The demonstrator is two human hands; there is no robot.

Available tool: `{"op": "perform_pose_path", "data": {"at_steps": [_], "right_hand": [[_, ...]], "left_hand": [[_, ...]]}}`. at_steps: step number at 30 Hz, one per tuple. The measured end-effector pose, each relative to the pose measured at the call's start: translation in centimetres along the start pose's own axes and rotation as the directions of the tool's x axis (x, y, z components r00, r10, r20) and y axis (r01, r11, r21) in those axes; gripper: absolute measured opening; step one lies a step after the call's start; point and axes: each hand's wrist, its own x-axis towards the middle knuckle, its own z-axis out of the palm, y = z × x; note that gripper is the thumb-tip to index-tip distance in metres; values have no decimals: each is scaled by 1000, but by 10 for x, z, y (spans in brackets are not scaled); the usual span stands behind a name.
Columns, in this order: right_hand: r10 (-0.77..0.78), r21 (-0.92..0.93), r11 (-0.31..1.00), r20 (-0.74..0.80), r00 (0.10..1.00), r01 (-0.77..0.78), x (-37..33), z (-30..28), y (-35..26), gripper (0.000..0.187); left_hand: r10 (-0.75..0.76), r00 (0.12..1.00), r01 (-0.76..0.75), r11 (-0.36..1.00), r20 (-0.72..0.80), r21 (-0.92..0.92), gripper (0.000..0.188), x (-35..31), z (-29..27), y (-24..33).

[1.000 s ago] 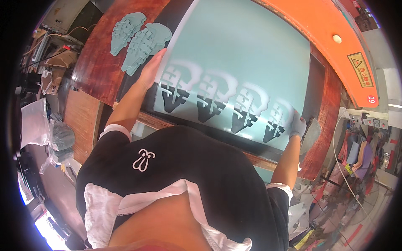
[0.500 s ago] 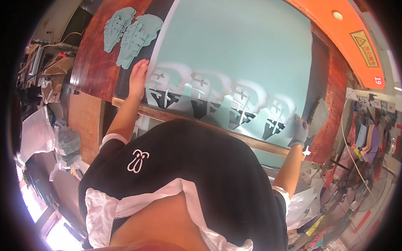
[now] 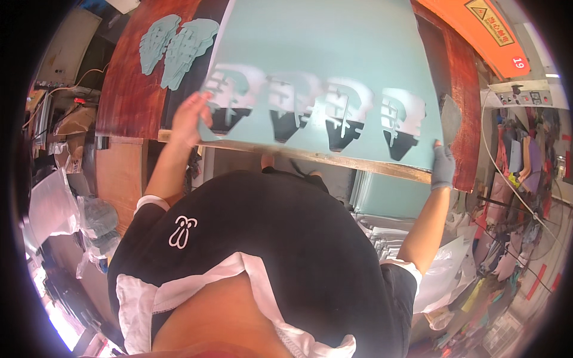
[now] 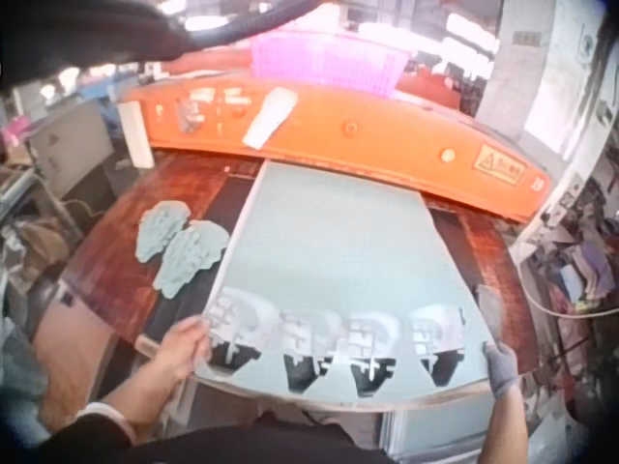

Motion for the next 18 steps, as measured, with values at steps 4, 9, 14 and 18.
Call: {"op": "perform_pose_path", "data": {"at_steps": [4, 9, 14, 18], "right_hand": [[-109, 33, 994, 60, 992, 107, -18, -27, -25, 21], [78, -283, 957, 55, 995, -59, -60, -12, 70, 39], [120, -145, 984, 130, 984, -100, -91, -17, 144, 32], [41, -106, 994, 151, 988, -25, -100, -19, 140, 28]], "left_hand": [[170, 979, -151, 976, 115, -157, 17, -27, -13, 24], [88, 979, -3, 909, -183, 417, 17, -62, -22, -68], [319, 897, -9, 706, -306, 709, 23, -81, -44, -134], [445, 843, -34, 603, -301, 797, 25, -89, -41, -131]]}}
